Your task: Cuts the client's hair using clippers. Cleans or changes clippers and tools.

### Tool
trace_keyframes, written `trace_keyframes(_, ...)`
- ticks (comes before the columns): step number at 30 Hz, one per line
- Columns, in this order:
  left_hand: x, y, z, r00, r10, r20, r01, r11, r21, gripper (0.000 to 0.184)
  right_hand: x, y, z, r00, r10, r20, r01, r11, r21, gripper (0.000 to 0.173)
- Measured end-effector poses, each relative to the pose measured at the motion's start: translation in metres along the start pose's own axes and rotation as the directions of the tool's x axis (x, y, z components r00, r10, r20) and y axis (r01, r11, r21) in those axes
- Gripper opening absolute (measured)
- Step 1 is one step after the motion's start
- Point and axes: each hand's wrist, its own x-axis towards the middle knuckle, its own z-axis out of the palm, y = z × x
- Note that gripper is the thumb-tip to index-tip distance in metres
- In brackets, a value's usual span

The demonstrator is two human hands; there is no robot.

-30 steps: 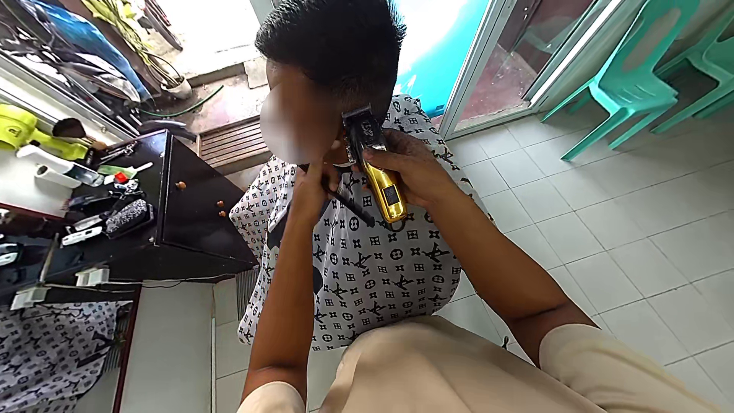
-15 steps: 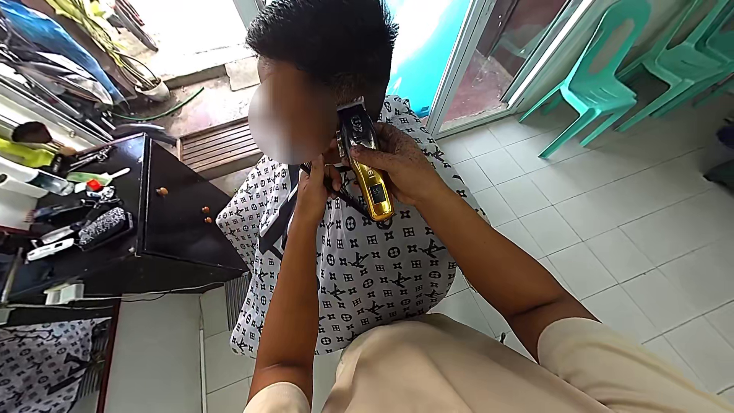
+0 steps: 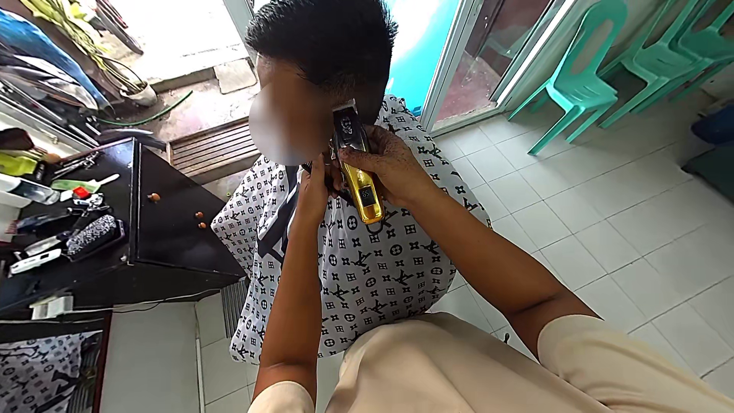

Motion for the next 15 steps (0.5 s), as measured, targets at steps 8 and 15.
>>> trace_keyframes(8, -0.007, 0.013, -0.003, 1.000, 0.030, 0.010, -0.031, 0.992, 0.124, 0.043, -0.014, 0.000, -0.025, 0.996, -0.031, 0.080, 0.024, 0.996, 0.089, 0.055)
trace_keyframes(15, 0.008, 0.106, 0.028, 0.967, 0.112, -0.230, -0.125, 0.991, -0.042, 0.016, 0.004, 0.021, -0.133, 0.992, -0.011, 0.122, -0.032, 0.938, 0.345, 0.035)
